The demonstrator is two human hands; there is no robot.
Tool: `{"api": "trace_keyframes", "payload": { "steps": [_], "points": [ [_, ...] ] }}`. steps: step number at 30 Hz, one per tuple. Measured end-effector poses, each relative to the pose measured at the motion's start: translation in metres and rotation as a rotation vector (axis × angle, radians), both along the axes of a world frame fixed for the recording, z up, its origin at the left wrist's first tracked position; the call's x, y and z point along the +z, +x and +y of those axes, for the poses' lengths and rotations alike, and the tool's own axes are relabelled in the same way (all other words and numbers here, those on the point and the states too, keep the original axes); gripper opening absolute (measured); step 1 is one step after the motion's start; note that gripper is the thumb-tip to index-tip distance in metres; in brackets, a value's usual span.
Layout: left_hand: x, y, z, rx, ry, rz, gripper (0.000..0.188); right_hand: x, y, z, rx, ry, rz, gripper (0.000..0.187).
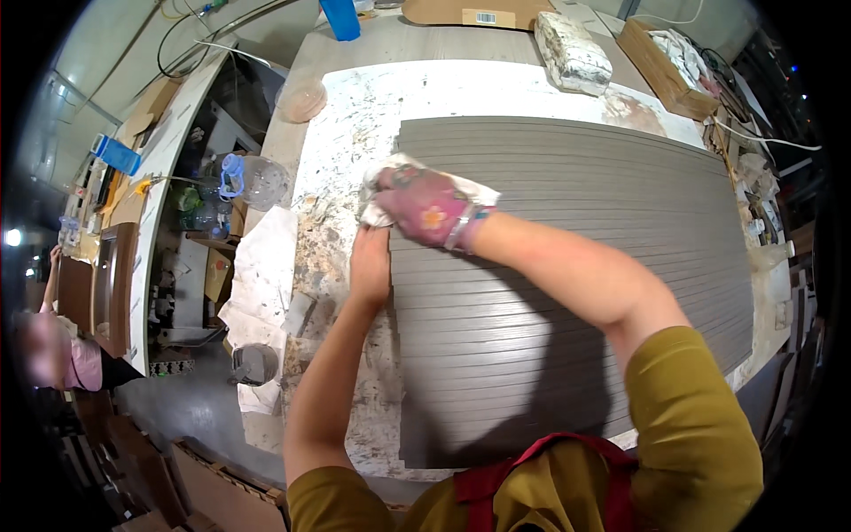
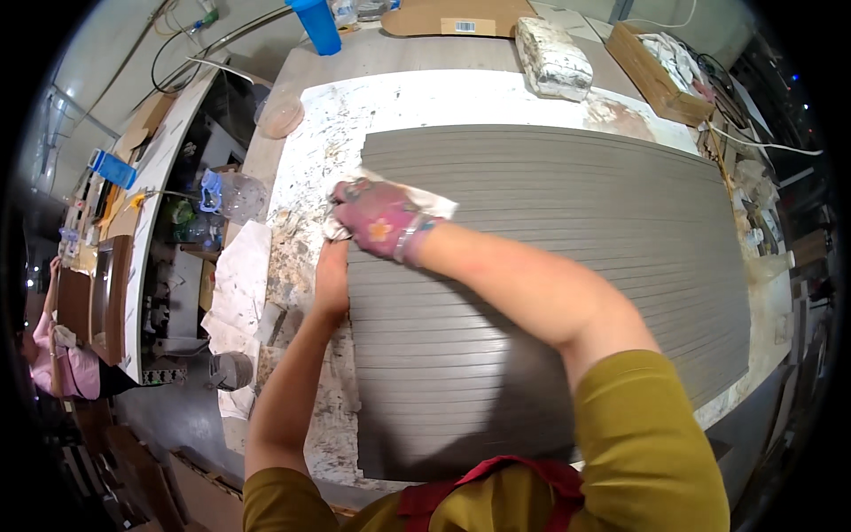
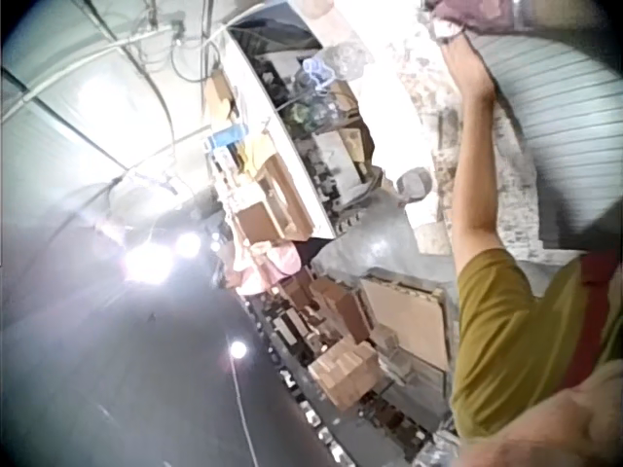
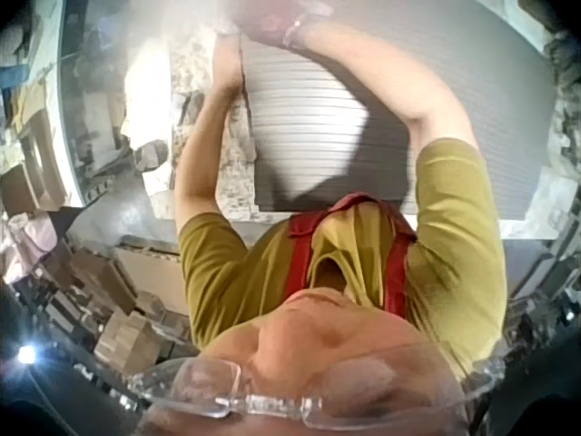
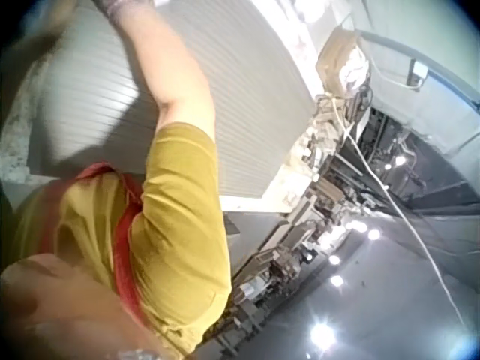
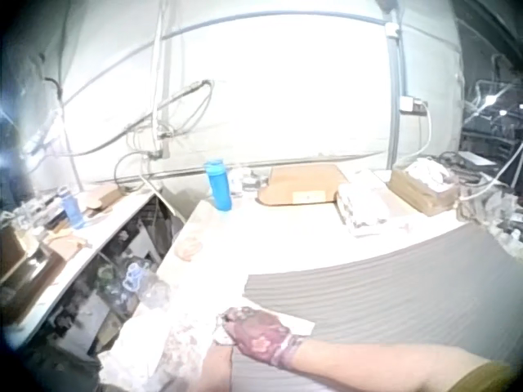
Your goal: The person wipes down a slatted wood panel with a cloth, repeatedly pouring liquid onto the panel or rag and passing the cloth across the ridges to clean them.
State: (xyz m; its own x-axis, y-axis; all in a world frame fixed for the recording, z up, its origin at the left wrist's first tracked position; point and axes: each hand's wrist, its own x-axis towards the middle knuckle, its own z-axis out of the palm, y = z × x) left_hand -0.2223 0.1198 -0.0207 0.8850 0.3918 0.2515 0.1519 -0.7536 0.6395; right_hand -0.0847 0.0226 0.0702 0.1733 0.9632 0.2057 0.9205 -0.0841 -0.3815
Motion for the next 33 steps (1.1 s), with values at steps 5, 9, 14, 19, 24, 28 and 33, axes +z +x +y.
{"api": "trace_keyframes", "payload": {
  "steps": [5, 9, 14, 19, 24, 28, 33],
  "points": [
    [-0.009, -0.008, 0.013, -0.010, -0.049, 0.012, 0.039, -0.012, 0.028, -0.049, 0.001, 0.064, 0.047, 0.028],
    [0.008, -0.008, 0.004, 0.074, -0.357, -0.012, 0.039, -0.017, 0.040, -0.063, -0.131, 0.073, 0.007, 0.020],
    [-0.006, 0.002, 0.002, 0.059, -0.215, -0.040, 0.038, -0.015, 0.020, 0.010, -0.100, 0.052, -0.038, 0.013],
    [0.000, -0.011, 0.009, 0.009, -0.166, -0.025, 0.037, -0.022, 0.074, -0.072, -0.117, 0.199, -0.144, 0.011],
    [-0.005, -0.002, 0.008, -0.030, -0.096, -0.066, 0.038, -0.007, 0.055, -0.030, -0.007, 0.058, -0.066, 0.007],
    [-0.008, 0.000, 0.009, -0.056, -0.034, -0.093, 0.039, -0.001, 0.049, -0.008, 0.060, -0.004, -0.074, 0.014],
    [-0.007, -0.009, 0.012, 0.028, -0.083, -0.060, 0.039, -0.010, 0.057, -0.034, 0.049, -0.019, -0.147, 0.015]
  ]
}}
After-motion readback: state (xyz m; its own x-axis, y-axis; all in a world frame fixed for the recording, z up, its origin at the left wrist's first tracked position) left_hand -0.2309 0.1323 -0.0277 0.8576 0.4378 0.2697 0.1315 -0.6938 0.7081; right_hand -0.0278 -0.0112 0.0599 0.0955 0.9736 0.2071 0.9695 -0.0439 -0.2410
